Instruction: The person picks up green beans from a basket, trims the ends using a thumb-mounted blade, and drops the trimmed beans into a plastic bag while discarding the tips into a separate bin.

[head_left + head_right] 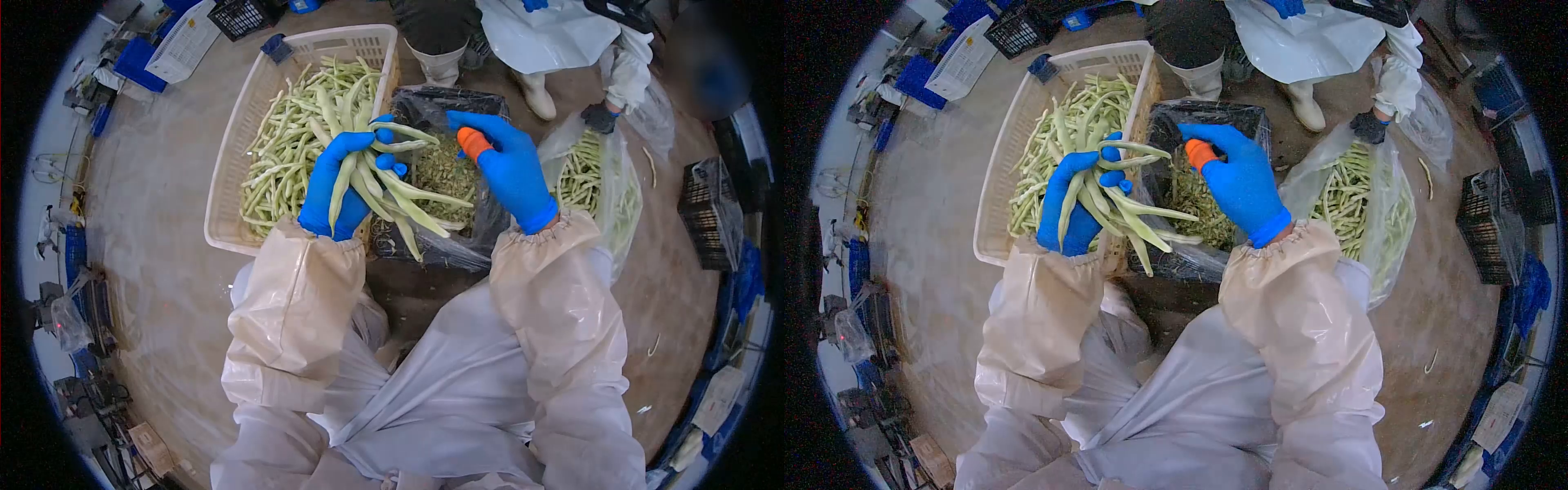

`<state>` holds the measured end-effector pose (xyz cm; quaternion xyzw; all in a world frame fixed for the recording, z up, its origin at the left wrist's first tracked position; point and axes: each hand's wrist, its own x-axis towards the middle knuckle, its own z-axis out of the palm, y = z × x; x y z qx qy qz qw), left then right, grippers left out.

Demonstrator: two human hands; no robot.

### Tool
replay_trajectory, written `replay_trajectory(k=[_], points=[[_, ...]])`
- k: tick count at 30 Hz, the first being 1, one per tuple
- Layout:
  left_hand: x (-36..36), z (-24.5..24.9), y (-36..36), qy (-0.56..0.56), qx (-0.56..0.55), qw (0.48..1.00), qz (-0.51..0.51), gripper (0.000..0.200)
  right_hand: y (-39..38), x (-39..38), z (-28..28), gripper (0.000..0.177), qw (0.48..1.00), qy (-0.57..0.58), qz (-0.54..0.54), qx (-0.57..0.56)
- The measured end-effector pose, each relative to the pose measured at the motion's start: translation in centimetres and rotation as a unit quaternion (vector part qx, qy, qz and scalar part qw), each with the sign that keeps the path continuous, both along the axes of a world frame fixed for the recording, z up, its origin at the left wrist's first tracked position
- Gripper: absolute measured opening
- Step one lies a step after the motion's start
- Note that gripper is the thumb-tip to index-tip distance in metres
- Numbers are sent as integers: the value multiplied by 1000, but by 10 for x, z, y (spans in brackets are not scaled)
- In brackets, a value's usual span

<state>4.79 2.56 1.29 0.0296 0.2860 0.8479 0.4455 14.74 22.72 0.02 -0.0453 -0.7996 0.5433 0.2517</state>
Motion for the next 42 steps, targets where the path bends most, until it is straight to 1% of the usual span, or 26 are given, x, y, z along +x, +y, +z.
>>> replay_trajectory(k=[1,3,4,6,9,12,15,17,18,20,24,25,28,30,31,32,33,34,37,38,39,40,41,42], points=[[0,0,0,2,-11,1000,11,48,-3,1,3,26,1000,2,16,-5],[0,-1,0,9,-10,1000,7,39,-11,4,9,26,999,6,48,-16],[-1,-1,0,13,-11,1000,5,34,-15,3,9,26,998,-16,53,17],[1,-1,0,4,-14,1000,12,36,-20,4,4,25,993,-62,60,80],[1,-3,0,-8,0,1000,1,38,-19,0,-10,23,994,-28,-7,110],[2,0,0,-5,13,1000,-3,40,-17,1,-2,22,997,-59,53,-12],[-2,2,-1,0,15,1000,2,41,-14,2,-1,22,991,-66,108,-36],[0,3,-4,-15,19,1000,-1,40,-14,2,-2,22,989,-70,125,-24],[1,3,-5,-10,17,1000,0,44,-14,4,-2,22,988,-74,135,-18],[0,2,-3,3,17,1000,-1,51,-17,6,1,18,989,-85,119,-6],[-1,3,-1,10,26,1000,-9,48,-15,7,6,16,987,-108,117,16],[0,4,-1,29,-15,999,-1,46,-16,8,7,16,987,-110,114,26],[3,5,1,75,-127,989,18,41,-15,8,2,16,988,-64,47,133],[6,4,2,96,-186,978,22,38,-14,7,2,16,992,-34,2,125],[6,5,2,79,-193,978,14,35,-14,6,3,16,992,-19,-22,121],[6,6,3,68,-204,976,12,34,-12,7,6,17,999,-42,15,-27],[9,9,4,58,-216,975,11,32,-8,9,16,19,981,-64,52,-175],[11,11,4,48,-228,973,11,31,-4,10,22,22,940,-84,89,-319],[10,15,3,32,-198,980,-10,26,16,11,27,28,945,-115,113,-286],[6,11,3,33,-178,983,-9,25,18,7,18,27,979,-85,61,-174],[1,3,0,36,-159,987,-9,23,19,3,-3,26,997,-53,6,-59],[-2,1,0,37,-139,990,-9,21,18,0,-11,26,997,-22,-50,55],[-3,-1,-1,51,-135,990,-7,23,21,0,-16,24,982,-2,-106,154],[-3,1,-2,57,-136,989,-8,23,19,0,-11,25,992,-15,-81,95]])
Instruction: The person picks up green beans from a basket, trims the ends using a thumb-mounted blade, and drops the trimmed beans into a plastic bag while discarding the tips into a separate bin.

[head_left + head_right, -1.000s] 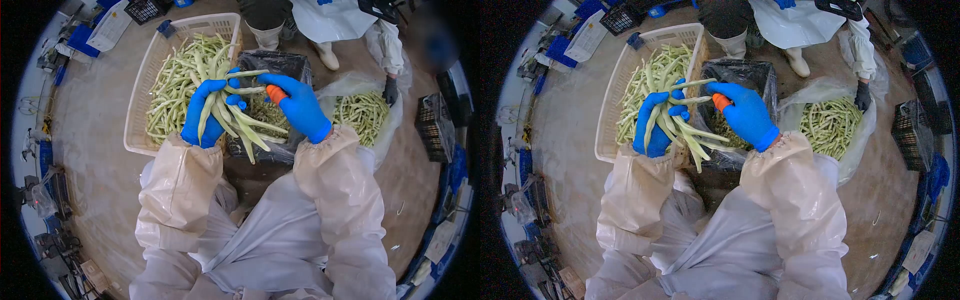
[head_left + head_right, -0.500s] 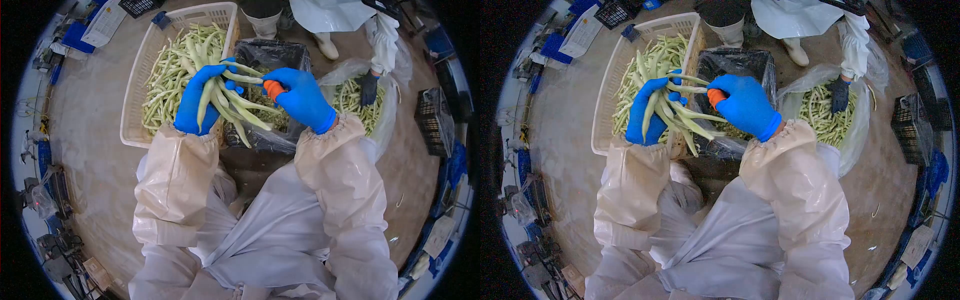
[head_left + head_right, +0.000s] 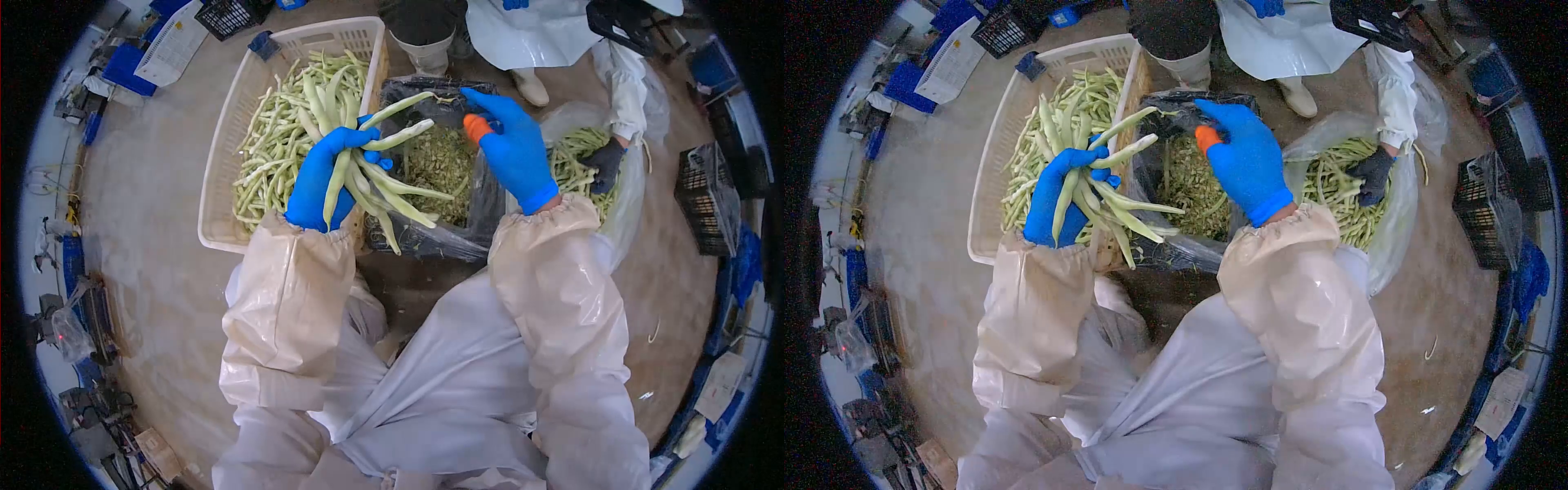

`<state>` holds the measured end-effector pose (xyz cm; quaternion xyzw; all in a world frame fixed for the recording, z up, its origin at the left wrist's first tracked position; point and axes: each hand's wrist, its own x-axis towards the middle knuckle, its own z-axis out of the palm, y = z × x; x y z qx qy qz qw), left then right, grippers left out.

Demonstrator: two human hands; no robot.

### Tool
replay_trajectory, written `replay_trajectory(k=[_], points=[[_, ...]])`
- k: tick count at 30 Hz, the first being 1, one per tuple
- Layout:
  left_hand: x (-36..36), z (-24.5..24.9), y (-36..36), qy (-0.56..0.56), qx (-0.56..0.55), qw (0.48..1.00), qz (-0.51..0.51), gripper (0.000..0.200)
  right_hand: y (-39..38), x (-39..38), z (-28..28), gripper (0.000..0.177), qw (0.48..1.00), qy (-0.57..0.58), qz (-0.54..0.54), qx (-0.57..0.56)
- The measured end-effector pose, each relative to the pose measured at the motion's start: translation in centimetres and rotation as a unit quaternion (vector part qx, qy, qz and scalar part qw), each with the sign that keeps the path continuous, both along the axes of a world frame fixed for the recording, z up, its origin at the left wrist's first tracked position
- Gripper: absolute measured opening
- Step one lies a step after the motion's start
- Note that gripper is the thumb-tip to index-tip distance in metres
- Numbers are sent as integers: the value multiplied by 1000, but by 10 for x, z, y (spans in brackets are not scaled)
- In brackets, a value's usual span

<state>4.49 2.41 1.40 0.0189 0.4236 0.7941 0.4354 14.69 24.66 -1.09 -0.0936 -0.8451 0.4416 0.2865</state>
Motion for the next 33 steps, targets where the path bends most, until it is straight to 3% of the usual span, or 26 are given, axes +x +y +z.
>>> replay_trajectory(k=[2,11,14,17,23,26,27,29,32,33], points=[[3,5,1,12,-2,1000,-4,24,-4,1,11,27,991,-20,48,-120],[11,11,2,47,-80,996,19,34,-21,6,21,29,991,40,114,-62],[12,11,4,80,-112,990,38,33,-27,4,22,31,984,35,87,-150],[17,16,7,102,-124,986,38,33,-22,5,21,29,996,-8,91,3],[16,11,6,113,-123,986,15,33,-27,7,10,21,990,-55,51,119],[16,13,6,148,-156,976,-47,39,-25,0,0,20,998,-31,13,-61],[18,14,7,132,-152,978,-51,37,-20,1,7,19,985,-47,48,-159],[23,15,8,100,-142,983,-56,34,-7,5,26,17,927,-78,119,-348],[21,14,4,30,-78,995,-49,28,-7,0,7,18,835,-21,185,-518],[14,13,1,-13,-66,996,-60,24,-12,1,4,20,830,-20,206,-518]])
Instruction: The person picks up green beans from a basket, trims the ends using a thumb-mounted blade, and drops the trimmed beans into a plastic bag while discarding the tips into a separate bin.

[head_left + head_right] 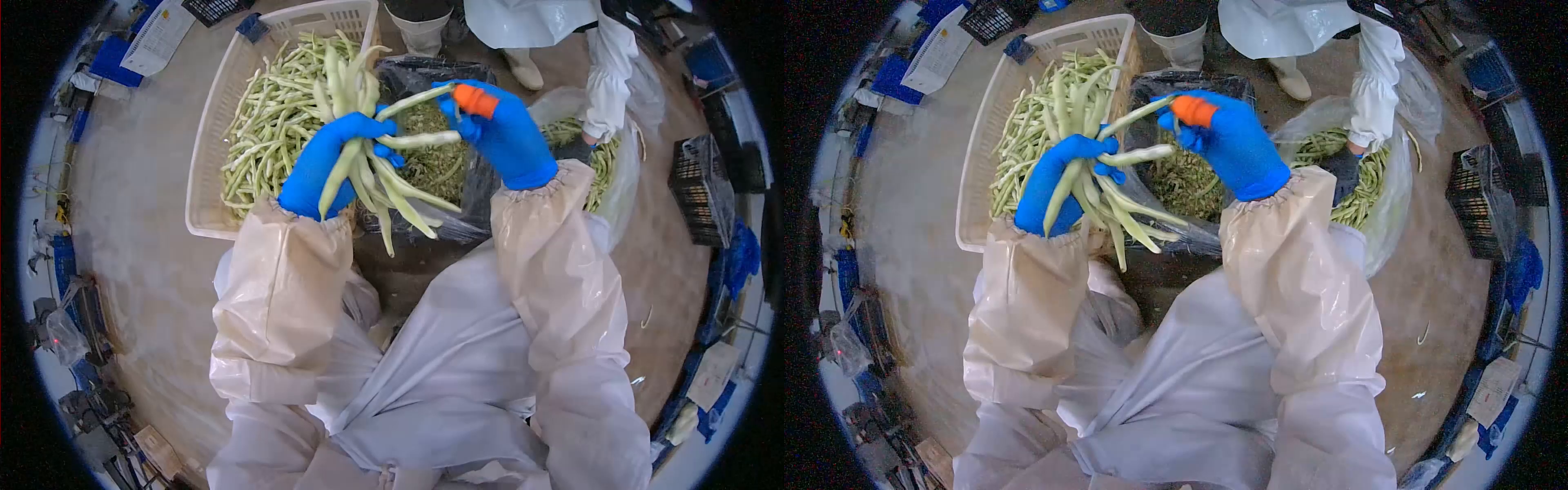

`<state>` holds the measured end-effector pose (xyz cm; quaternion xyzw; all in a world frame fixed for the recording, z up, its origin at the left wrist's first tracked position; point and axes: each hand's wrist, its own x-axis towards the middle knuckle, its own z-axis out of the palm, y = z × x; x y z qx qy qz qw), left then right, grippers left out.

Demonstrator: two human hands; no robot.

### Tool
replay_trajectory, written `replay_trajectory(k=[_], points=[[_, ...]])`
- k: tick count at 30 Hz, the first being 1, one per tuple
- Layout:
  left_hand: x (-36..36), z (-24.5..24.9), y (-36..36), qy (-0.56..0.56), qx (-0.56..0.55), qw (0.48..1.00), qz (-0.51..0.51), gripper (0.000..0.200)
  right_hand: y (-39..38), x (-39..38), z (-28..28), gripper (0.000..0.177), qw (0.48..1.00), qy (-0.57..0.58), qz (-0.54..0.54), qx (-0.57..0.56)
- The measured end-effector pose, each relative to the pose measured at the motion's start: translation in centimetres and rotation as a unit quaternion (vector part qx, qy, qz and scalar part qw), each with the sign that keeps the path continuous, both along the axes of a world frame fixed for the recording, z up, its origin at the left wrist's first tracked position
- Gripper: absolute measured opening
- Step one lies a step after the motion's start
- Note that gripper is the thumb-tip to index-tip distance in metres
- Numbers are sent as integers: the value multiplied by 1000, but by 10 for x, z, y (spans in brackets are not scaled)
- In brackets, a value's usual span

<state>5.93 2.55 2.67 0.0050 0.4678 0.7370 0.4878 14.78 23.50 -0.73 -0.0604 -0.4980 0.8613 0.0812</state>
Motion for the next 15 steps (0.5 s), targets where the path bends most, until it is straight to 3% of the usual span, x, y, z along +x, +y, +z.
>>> replay_trajectory(k=[2,5,6,9,10,11,13,15], points=[[-5,-1,-4,-29,24,999,-15,28,-15,-1,-8,23,999,26,37,-7],[4,0,-1,-37,21,999,7,36,-37,-1,-16,23,992,-23,93,78],[2,1,-2,-35,28,999,10,35,-37,0,-13,23,985,1,81,150],[-6,10,-12,-44,60,997,26,32,-35,-7,-4,21,956,-90,33,276],[-14,13,-17,-30,82,996,18,32,-32,-10,-10,23,953,-93,18,286],[-21,10,-25,22,68,994,79,32,-26,-11,-21,24,944,-95,14,315],[-48,11,-48,38,139,987,69,28,-15,-14,-43,26,923,-97,7,373],[-63,11,-70,128,134,974,128,28,-6,-17,-55,27,906,-163,67,384]])
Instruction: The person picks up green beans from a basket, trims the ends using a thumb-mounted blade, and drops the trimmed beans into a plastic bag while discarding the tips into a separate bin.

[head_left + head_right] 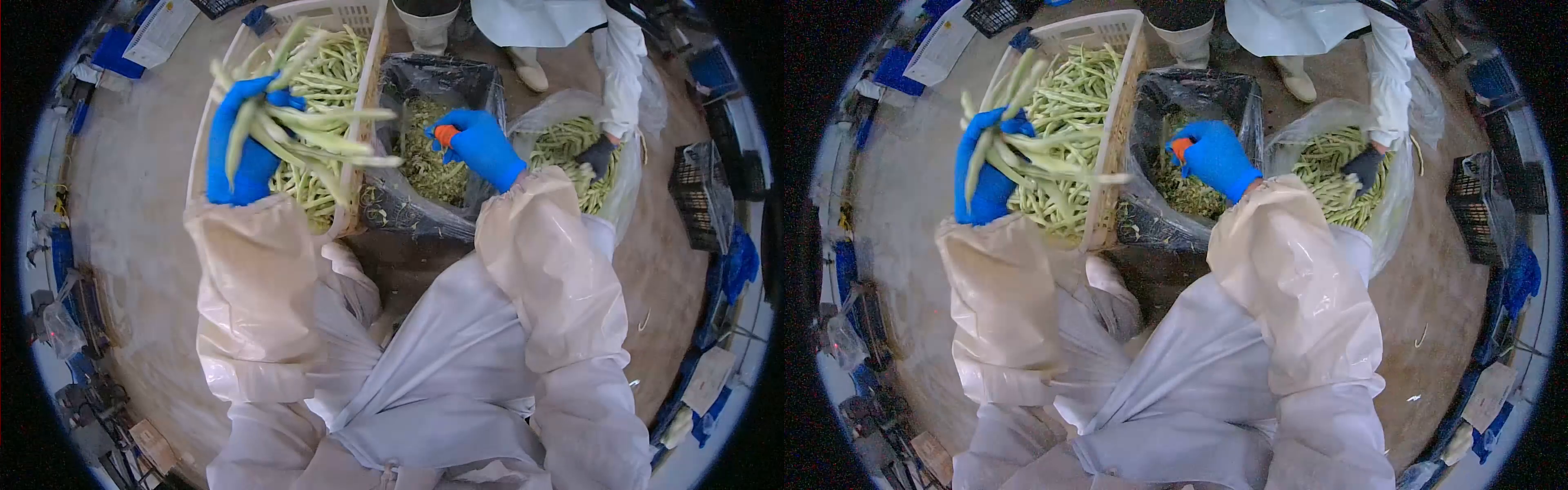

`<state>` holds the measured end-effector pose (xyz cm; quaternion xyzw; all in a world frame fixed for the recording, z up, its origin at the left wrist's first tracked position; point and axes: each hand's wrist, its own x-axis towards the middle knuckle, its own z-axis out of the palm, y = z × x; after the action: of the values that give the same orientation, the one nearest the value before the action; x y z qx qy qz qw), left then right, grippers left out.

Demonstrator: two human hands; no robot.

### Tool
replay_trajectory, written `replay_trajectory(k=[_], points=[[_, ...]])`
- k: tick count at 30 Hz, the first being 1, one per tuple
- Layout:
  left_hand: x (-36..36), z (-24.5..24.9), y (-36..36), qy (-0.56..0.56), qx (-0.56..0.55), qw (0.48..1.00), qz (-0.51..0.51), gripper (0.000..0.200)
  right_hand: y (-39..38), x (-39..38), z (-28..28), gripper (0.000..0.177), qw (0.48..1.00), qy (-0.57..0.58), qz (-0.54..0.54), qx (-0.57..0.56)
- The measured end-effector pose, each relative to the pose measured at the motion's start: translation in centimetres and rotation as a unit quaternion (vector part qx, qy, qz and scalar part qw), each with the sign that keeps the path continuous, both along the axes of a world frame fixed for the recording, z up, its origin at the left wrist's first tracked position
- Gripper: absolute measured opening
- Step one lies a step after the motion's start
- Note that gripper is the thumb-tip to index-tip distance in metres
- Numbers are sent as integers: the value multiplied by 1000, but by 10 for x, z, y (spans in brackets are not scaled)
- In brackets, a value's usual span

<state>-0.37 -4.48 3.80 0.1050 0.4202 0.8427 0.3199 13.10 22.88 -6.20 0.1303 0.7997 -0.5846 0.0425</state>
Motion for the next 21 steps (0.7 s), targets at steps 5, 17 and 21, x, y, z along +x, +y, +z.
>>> replay_trajectory(k=[5,17,21], points=[[-12,5,-19,-177,-24,956,232,30,-1,3,-81,34,926,13,-6,378],[-22,-12,-21,-73,25,981,177,20,-9,9,-280,52,937,-179,163,252],[-16,-3,-10,-93,40,985,139,20,-11,0,-243,41,914,-243,30,325]])
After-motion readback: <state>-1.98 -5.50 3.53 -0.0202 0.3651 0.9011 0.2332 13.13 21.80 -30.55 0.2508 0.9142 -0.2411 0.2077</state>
